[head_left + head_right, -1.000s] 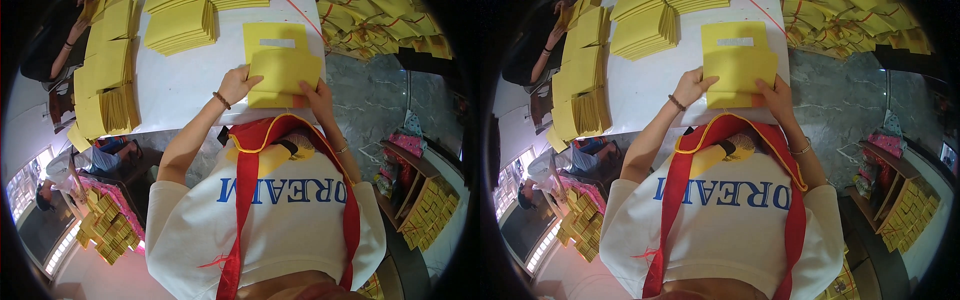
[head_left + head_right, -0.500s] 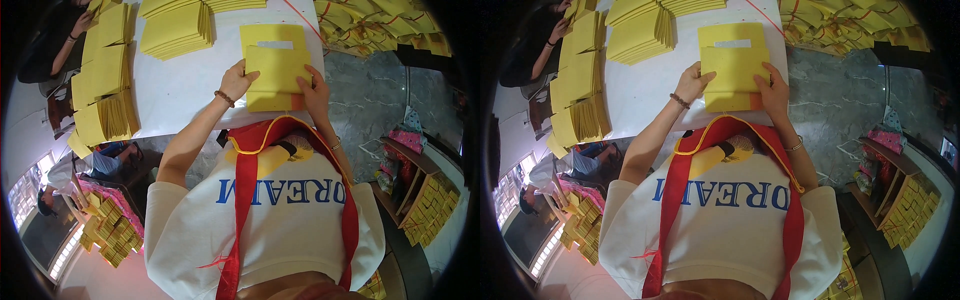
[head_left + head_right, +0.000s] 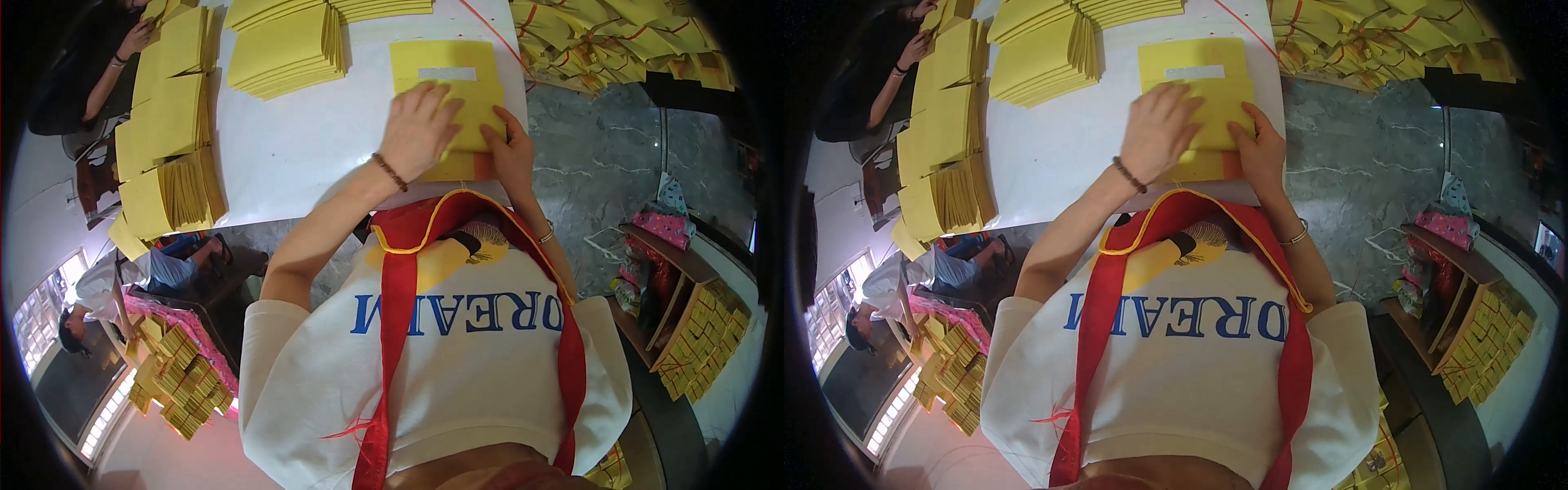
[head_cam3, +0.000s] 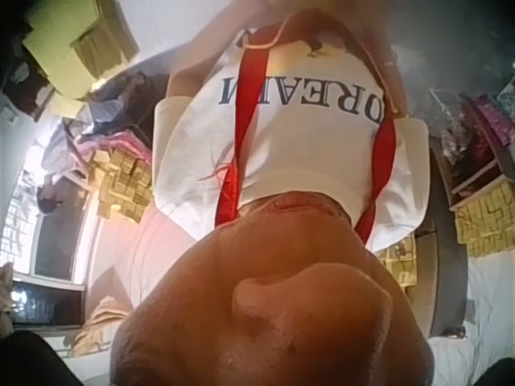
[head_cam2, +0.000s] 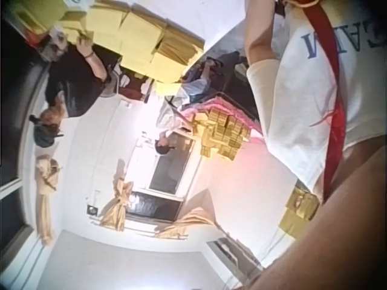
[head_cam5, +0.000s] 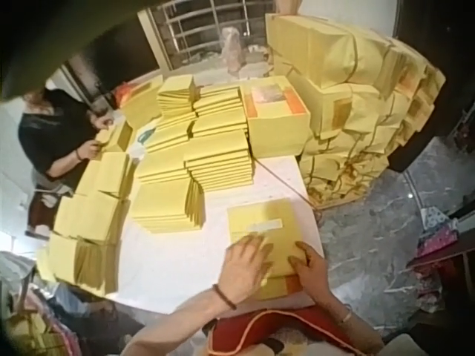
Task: Folding sheets of yellow paper into stacks.
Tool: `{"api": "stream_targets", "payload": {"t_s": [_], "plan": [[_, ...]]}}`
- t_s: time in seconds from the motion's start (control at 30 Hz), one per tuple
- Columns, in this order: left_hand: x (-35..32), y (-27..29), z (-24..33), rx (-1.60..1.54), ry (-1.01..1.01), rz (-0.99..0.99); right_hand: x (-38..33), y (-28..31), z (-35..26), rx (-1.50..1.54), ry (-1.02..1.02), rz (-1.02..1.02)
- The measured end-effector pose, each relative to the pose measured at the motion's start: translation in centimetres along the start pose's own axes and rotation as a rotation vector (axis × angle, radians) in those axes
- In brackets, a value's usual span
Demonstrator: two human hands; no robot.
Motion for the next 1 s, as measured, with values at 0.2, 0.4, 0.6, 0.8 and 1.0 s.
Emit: {"api": "stream_targets", "payload": {"t_s": [0.2, 0.4, 0.6, 0.8, 1.0], "plan": [[-1.2, -3.9, 0.4, 0.065, -0.05, -0.121, -0.2, 0.1, -0.2, 0.006, -0.037, -0.073], [-1.4, -4.5, 0.1, 0.123, -0.063, -0.204, -3.0, -2.0, -3.1, -1.095, 0.823, -0.081], [-1.4, -4.0, 0.0, 0.032, -0.026, -0.207, -3.9, -2.7, 0.5, -1.061, 0.715, -0.226], [-1.9, -1.5, -1.1, -0.203, -0.08, -0.045, -3.6, -2.9, 0.2, -1.085, 0.615, -0.262], [-4.0, -0.8, 0.1, 0.122, -0.312, -0.196, -3.4, -2.8, 0.5, -1.076, 0.636, -0.292]]}}
Point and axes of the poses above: each hand's wrist, its own x-axis towards the middle knuckle, its own y-axis out of the back of the hand, z = x × y, the point moved 4 cm from there along x, towards the middle knuckle, and after that the axes turned 4 degrees about x, right-handed, at the moved point
